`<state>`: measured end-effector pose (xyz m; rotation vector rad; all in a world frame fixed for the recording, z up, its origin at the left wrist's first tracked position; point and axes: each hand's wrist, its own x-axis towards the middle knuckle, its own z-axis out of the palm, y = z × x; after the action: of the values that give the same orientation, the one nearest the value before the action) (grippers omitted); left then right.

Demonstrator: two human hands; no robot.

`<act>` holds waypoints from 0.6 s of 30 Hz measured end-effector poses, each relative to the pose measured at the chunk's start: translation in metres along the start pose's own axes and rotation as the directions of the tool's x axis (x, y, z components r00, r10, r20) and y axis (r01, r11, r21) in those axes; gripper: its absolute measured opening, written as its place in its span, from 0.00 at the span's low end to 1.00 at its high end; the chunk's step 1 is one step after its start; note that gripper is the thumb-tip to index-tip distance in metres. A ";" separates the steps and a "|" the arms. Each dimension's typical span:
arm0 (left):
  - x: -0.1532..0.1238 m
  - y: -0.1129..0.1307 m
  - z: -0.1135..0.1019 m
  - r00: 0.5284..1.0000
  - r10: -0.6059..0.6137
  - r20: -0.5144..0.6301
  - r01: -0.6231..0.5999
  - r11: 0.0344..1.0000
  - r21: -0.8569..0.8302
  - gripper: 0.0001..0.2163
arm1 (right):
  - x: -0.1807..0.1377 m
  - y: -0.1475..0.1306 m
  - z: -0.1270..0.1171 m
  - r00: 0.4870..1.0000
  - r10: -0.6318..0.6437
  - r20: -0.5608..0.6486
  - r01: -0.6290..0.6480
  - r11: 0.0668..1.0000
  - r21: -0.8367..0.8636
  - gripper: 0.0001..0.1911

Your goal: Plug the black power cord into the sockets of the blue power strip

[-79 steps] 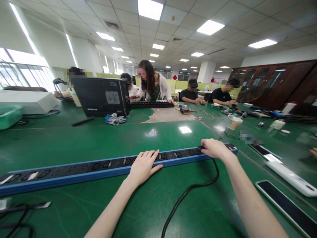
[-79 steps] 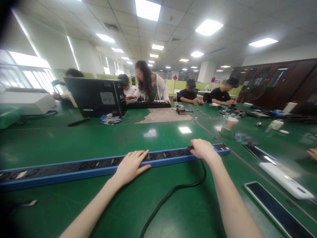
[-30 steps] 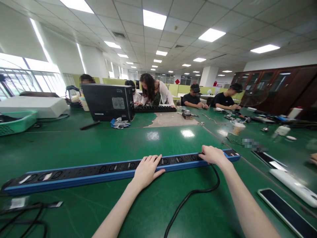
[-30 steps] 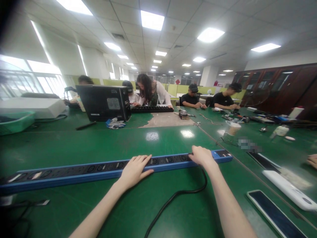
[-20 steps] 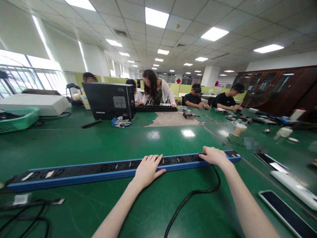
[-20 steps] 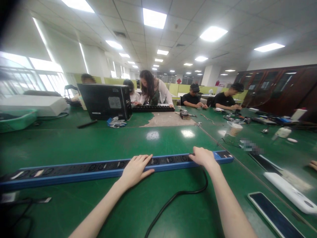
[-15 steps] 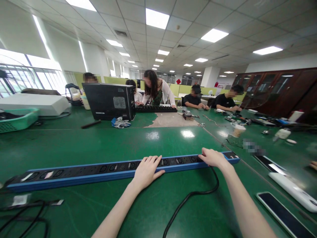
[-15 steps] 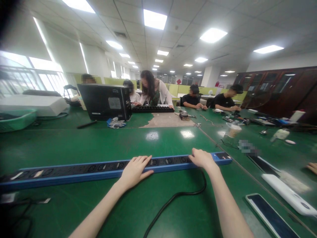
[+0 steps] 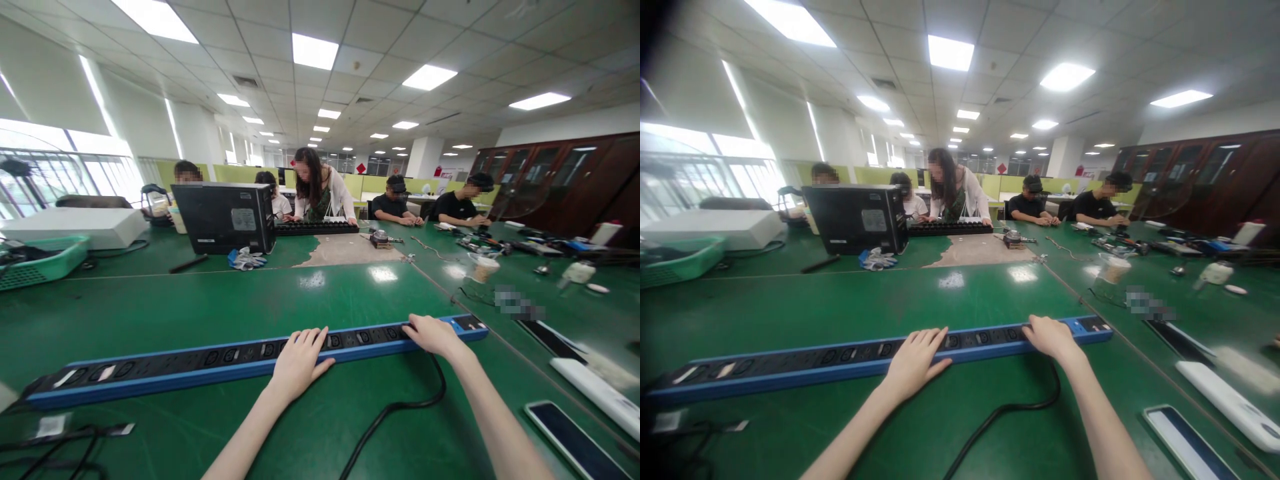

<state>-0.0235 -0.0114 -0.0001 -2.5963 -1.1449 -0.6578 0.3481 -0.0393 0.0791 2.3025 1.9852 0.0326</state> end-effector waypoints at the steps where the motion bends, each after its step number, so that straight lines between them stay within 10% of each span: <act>1: 0.000 0.000 0.000 1.000 0.001 -0.004 -0.001 1.000 -0.002 0.30 | -0.002 0.000 0.003 1.000 -0.002 -0.016 0.002 1.000 0.002 0.23; 18: 0.002 -0.004 0.004 1.000 -0.002 0.009 0.002 0.999 -0.032 0.29 | -0.013 -0.008 0.020 0.989 0.070 -0.128 -0.071 0.998 -0.002 0.23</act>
<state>-0.0239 -0.0055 -0.0029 -2.6272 -1.1486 -0.6711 0.3401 -0.0523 0.0596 2.4225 1.9562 0.1966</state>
